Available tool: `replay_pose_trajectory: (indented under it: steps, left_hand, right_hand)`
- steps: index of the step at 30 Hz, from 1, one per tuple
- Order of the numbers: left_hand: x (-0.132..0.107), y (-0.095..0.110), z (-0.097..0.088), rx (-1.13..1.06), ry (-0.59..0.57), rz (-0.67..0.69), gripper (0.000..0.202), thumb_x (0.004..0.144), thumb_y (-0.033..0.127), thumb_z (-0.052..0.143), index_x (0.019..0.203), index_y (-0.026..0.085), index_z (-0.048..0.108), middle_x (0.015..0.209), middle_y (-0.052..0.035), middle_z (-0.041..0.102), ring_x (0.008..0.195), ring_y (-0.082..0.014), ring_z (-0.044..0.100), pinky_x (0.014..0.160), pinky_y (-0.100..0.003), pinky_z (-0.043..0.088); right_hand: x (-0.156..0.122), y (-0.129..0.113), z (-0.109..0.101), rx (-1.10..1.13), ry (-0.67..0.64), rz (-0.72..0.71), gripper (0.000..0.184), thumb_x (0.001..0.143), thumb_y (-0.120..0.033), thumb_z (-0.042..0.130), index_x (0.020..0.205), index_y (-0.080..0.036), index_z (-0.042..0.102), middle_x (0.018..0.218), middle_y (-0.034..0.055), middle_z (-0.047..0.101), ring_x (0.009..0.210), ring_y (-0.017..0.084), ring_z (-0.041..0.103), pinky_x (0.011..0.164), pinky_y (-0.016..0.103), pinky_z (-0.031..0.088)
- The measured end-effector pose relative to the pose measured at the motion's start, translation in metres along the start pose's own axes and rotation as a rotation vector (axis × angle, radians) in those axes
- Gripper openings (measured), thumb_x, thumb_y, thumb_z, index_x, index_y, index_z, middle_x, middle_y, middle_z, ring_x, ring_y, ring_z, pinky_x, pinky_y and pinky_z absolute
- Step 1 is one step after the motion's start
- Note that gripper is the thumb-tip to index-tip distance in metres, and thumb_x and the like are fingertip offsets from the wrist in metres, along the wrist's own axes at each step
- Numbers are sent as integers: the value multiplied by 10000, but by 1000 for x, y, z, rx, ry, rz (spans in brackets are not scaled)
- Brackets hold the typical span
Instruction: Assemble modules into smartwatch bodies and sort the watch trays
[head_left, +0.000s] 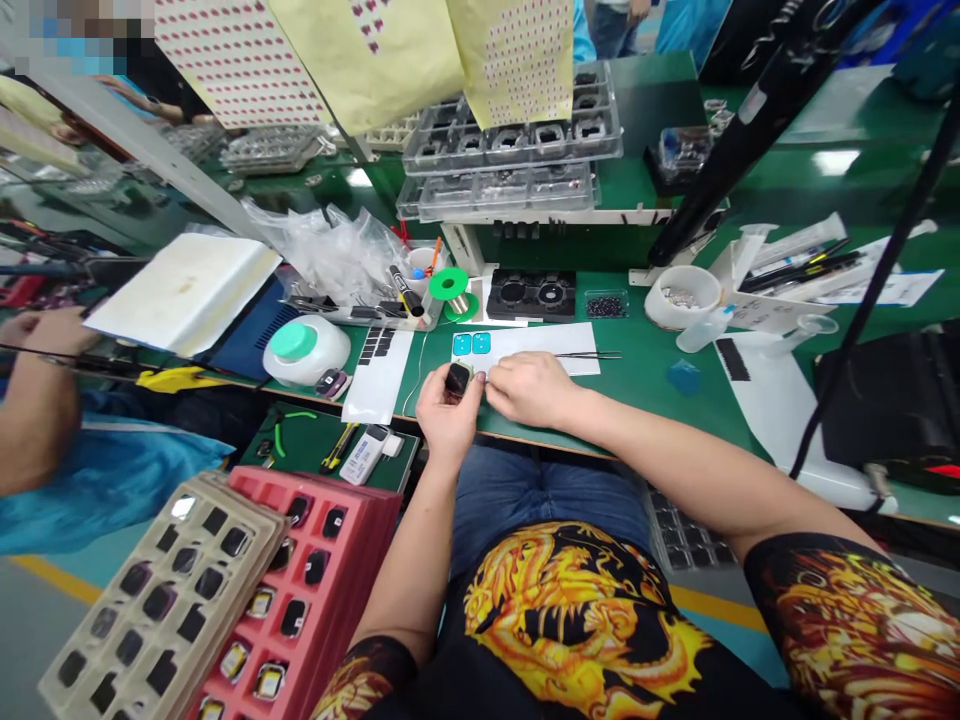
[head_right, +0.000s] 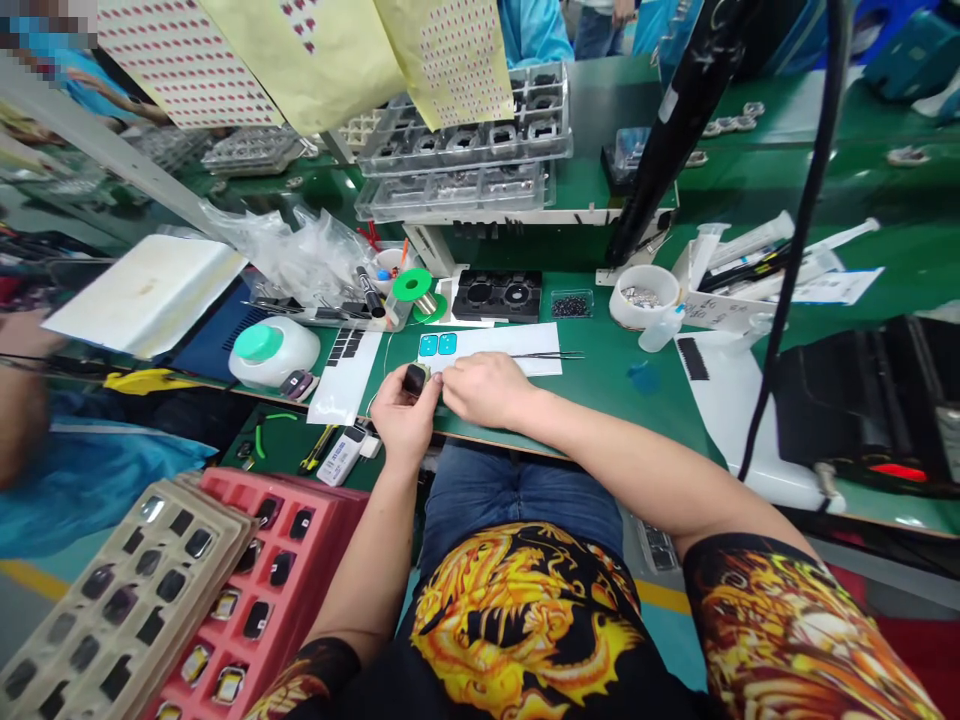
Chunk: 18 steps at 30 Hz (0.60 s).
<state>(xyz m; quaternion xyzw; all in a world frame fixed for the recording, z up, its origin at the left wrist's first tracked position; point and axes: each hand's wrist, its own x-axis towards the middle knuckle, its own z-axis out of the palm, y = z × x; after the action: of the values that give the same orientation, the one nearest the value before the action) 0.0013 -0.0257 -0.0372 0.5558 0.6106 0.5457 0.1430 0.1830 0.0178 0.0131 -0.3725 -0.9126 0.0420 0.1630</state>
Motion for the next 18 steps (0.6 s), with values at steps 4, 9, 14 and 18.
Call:
replay_pose_trajectory:
  steps: [4,9,14,18]
  left_hand:
    - [-1,0,0,22,-1,-5,262,957,438,849,1053,205,775,935,-16,658,852,-172,624,800,-296,497]
    - [0,1,0,2,-5,-7,278,948,452,861,1054,208,780,933,-14,657,847,-173,625,794,-295,502]
    - [-3,5,3,1,20,-24,225,954,414,850,1028,218,769,917,-8,650,843,-178,621,798,-305,499]
    - [0,16,7,-57,-5,-56,176,930,333,862,1041,224,779,933,-16,674,890,-194,645,845,-322,518]
  right_hand:
    - [-1,-5,-3,55,-165,-88,299,1099,-270,583,1017,-146,843,1008,108,845,844,245,732,731,364,415]
    - [-3,-7,0,97,-234,-224,264,1062,-279,621,975,-153,836,1002,111,847,823,235,719,691,355,390]
    - [-10,-14,6,189,-226,-338,200,1025,-258,665,924,-166,811,933,83,835,764,200,694,702,337,409]
    - [-13,-10,8,222,-170,-295,179,1014,-182,651,898,-176,787,927,68,825,777,196,700,741,332,432]
